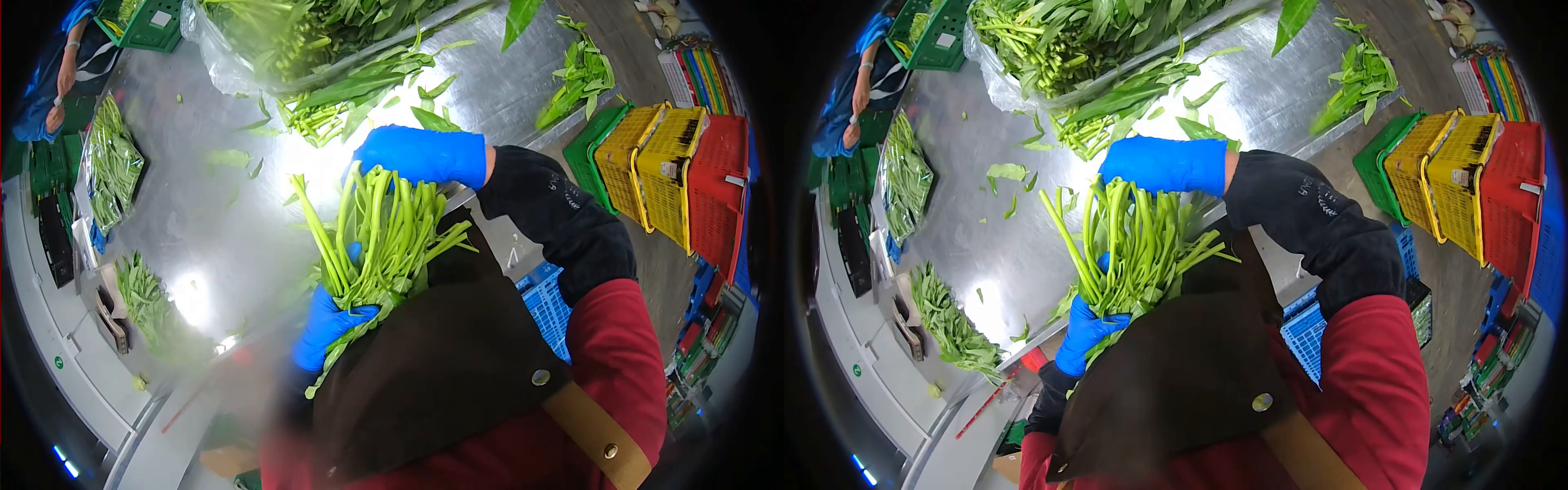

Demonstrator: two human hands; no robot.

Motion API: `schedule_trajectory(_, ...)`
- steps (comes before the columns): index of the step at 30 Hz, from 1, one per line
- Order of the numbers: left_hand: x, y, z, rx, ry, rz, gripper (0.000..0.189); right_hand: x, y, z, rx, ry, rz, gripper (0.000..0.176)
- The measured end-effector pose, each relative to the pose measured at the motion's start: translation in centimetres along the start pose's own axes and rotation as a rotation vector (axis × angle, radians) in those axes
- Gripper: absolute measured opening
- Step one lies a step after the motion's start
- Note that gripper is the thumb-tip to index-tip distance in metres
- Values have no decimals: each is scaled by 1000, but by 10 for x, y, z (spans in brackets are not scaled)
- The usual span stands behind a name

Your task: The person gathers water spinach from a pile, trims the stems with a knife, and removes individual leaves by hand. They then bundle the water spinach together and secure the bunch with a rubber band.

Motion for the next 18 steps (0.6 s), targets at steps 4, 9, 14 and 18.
schedule_trajectory(4, 2, -4, 23, 252, -207, -43, 92, 19, -2, 6, -12, -345, -147, 22)
schedule_trajectory(9, 6, -8, 28, 359, -193, -115, 93, 47, -18, 6, -77, -800, -390, 35)
schedule_trajectory(14, 16, -5, 32, 289, -196, -132, 88, 133, -101, -73, -490, -221, -1020, 45)
schedule_trajectory(18, 19, -5, 29, 319, -227, -189, 85, 110, -73, -23, -437, -527, -742, 52)
Point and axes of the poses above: each hand's wrist, its own y-axis towards the middle knuckle, its own x-axis out of the back of the hand, z = x × y, the point moved 10 cm from there along y, towards the middle knuckle, and after that the axes turned 11 degrees about x, right-handed, at the moved point
